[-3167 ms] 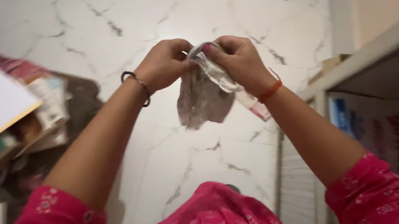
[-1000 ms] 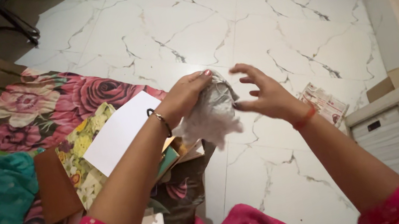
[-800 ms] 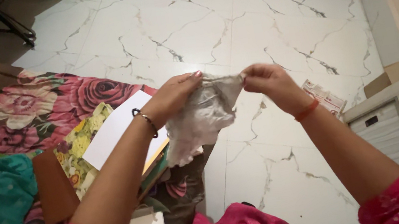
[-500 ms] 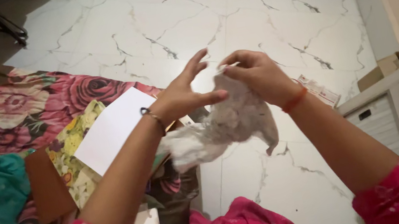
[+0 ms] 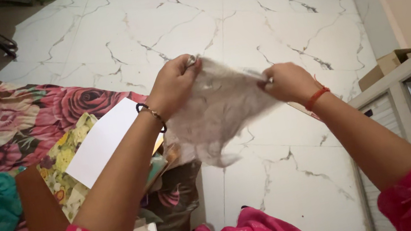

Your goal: The person wipes a red packet and places it on a shelf, then wipes and places a newspaper, a pink document, a floral notebook, and a green book on the same shelf. The person uses a cloth to wipe each item before placing it.

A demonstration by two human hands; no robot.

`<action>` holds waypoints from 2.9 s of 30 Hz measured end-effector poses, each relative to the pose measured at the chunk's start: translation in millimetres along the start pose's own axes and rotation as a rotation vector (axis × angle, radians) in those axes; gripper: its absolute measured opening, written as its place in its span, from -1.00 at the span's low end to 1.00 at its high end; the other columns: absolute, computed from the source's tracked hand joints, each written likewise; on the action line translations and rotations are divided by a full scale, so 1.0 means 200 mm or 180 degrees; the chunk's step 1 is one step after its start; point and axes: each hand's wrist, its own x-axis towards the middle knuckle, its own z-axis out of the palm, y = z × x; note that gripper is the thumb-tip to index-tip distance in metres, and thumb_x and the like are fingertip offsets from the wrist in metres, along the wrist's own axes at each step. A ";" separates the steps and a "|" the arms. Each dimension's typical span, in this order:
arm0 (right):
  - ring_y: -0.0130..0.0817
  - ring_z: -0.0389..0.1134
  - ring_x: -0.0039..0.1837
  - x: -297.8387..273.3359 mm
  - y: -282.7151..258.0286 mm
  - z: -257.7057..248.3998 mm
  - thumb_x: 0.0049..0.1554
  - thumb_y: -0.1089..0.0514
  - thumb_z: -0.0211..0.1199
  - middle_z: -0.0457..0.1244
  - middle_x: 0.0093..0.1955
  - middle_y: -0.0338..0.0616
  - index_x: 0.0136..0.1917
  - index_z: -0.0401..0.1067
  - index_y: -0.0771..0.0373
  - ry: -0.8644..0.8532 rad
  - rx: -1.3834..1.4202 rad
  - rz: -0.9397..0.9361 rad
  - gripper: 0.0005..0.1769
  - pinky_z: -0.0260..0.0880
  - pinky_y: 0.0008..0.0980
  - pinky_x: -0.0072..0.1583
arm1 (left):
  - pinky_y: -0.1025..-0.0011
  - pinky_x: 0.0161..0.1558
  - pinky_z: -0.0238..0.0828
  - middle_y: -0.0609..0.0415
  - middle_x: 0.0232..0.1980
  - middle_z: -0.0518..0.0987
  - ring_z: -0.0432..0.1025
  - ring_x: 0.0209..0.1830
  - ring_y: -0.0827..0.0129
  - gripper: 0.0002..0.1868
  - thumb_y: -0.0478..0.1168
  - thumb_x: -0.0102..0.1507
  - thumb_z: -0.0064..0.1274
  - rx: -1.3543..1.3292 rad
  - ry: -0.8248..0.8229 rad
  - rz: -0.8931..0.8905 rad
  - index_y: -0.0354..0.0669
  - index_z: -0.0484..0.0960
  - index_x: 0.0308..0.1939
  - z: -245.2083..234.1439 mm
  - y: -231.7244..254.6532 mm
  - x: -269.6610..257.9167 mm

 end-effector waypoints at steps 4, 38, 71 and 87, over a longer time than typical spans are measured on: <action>-0.17 0.45 -0.06 0.03 0.05 0.05 0.32 -0.01 0.06 0.39 -0.10 0.07 0.13 0.51 0.30 0.0572 0.2530 -0.0303 -0.63 0.50 -0.25 -0.05 | 0.46 -0.15 0.50 0.15 -0.19 0.56 0.42 -0.20 0.54 -0.73 -0.11 0.47 -0.06 -0.1759 -0.0650 0.0285 -0.25 0.61 -0.09 0.13 0.21 -0.01; -0.18 0.45 0.05 0.17 0.02 0.17 0.05 0.34 0.29 0.34 0.05 -0.02 0.20 0.34 0.37 -0.0119 0.2163 0.0418 -0.57 0.56 -0.20 0.04 | 0.18 -0.19 0.45 0.08 0.01 0.63 0.48 -0.10 0.27 -0.64 -0.08 0.20 0.18 -0.0270 0.1581 -0.3035 -0.11 0.70 0.03 -0.62 -1.45 -0.87; 0.18 0.34 0.13 -0.21 -0.11 0.58 -0.46 -0.42 0.62 0.27 0.09 0.18 0.38 0.26 0.36 0.0861 -0.1884 -0.1423 0.33 0.44 0.02 0.01 | 0.11 -0.14 0.61 -0.02 -0.03 0.60 0.58 -0.05 0.15 -0.50 -0.55 0.17 -0.07 -0.2118 -0.0046 -0.1179 -0.24 0.45 0.19 -0.44 -0.42 -0.44; -0.32 0.46 0.06 -0.54 0.76 -0.26 0.17 0.18 0.20 0.39 0.11 -0.10 0.20 0.45 0.40 0.0114 0.3495 -0.0296 -0.64 0.52 -0.33 0.08 | -0.20 0.23 0.13 -0.13 0.45 0.31 0.10 0.51 -0.03 0.25 0.38 0.08 0.17 -0.1504 -0.0380 -0.1615 0.00 -0.20 0.60 0.46 -0.10 -0.27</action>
